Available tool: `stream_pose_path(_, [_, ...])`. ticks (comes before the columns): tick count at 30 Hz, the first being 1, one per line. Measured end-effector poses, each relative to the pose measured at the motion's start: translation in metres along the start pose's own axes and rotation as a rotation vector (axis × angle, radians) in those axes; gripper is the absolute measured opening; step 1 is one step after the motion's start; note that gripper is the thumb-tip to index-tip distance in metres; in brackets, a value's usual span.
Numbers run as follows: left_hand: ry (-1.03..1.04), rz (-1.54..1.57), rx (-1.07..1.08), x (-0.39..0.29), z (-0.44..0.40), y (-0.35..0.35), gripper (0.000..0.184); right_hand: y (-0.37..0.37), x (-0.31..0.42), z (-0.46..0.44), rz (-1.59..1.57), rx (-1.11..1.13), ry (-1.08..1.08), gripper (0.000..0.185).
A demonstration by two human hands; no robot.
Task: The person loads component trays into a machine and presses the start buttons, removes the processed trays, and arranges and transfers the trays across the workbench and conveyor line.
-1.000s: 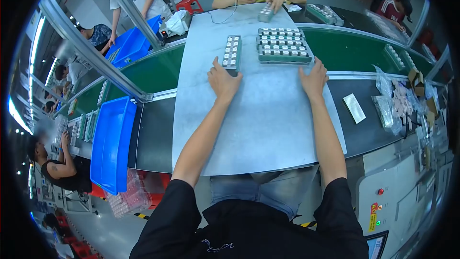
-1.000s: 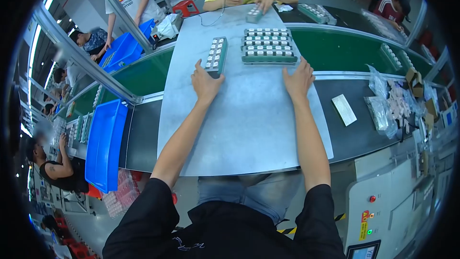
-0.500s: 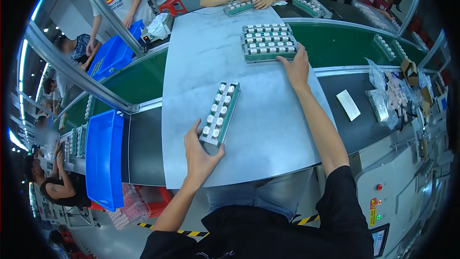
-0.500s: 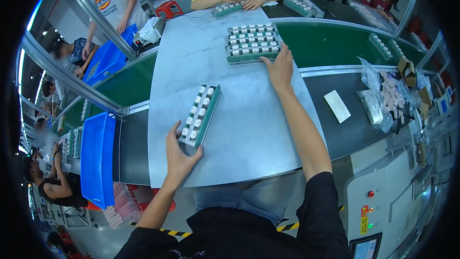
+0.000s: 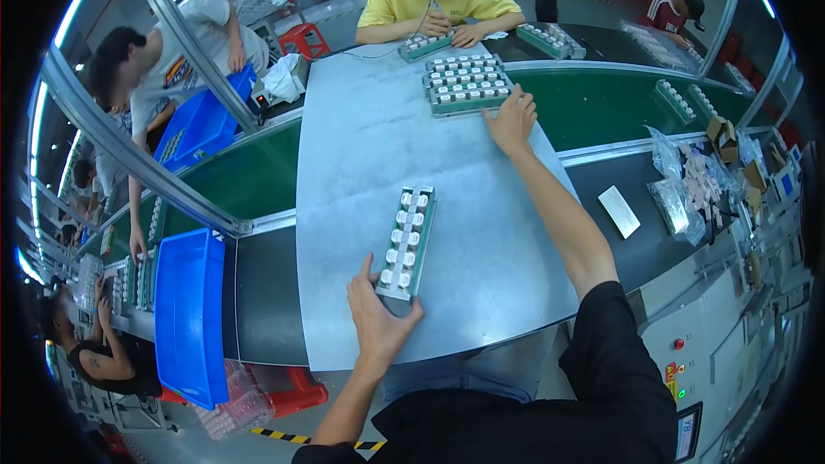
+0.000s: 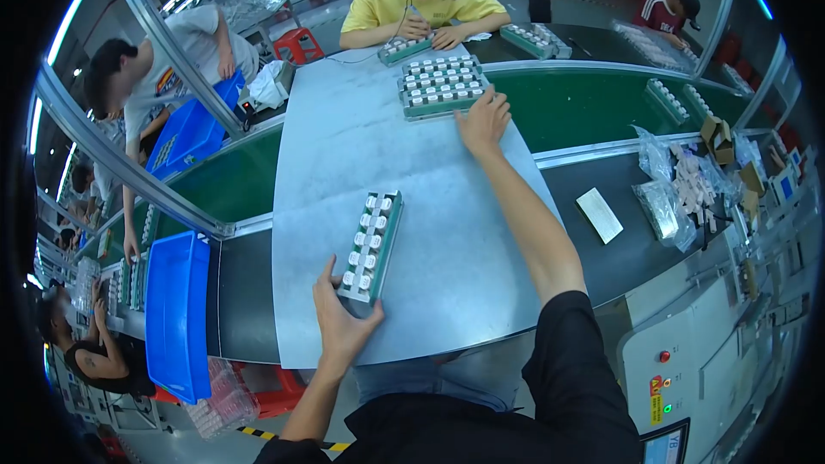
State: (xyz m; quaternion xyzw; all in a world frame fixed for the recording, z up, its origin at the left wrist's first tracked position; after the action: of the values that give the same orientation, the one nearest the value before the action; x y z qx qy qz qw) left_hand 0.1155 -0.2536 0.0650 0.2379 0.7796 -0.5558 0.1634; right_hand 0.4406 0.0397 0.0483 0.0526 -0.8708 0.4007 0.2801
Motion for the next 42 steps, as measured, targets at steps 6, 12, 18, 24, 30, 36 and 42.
stream_pose_path(6, [0.109, 0.066, -0.011, -0.037, 0.016, 0.028, 0.107, -0.038, 0.048, 0.073, -0.120, 0.297, -0.131, 0.085])
stream_pose_path(12, [0.196, 0.418, 0.504, -0.028, -0.032, 0.027, 0.102, -0.119, 0.091, 0.169, -0.125, 0.861, -0.211, 0.100])
stream_pose_path(18, [0.088, 0.344, 0.197, 0.080, -0.164, 0.055, 0.032, -0.136, 0.085, 0.236, 0.047, 0.564, -0.363, 0.090])
stream_pose_path(24, [0.045, 0.414, 0.034, 0.148, -0.220, 0.086, 0.033, -0.138, 0.076, 0.261, 0.103, 0.393, -0.329, 0.081])
stream_pose_path(30, [0.056, 0.384, 0.075, 0.152, -0.218, 0.084, 0.037, -0.186, 0.057, 0.290, 0.123, 0.379, -0.302, 0.089])
stream_pose_path(36, [0.161, 0.342, 0.102, 0.170, -0.233, 0.098, 0.036, -0.207, 0.042, 0.307, 0.154, 0.297, -0.334, 0.092])
stream_pose_path(42, [0.175, 0.291, 0.103, 0.161, -0.229, 0.093, 0.035, -0.197, 0.043, 0.308, 0.138, 0.346, -0.295, 0.085])
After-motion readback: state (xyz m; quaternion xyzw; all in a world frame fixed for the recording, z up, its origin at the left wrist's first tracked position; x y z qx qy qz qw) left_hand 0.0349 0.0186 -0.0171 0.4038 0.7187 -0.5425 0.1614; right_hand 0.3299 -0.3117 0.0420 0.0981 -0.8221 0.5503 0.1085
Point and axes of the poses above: each hand's wrist, its own z-axis away from the middle knuckle, its own y-axis out of the palm, x = y × z, the point moved 3 cm from there along -z, towards the middle knuckle, and after that the axes turned 9 degrees about -z, right-handed, at the moved point
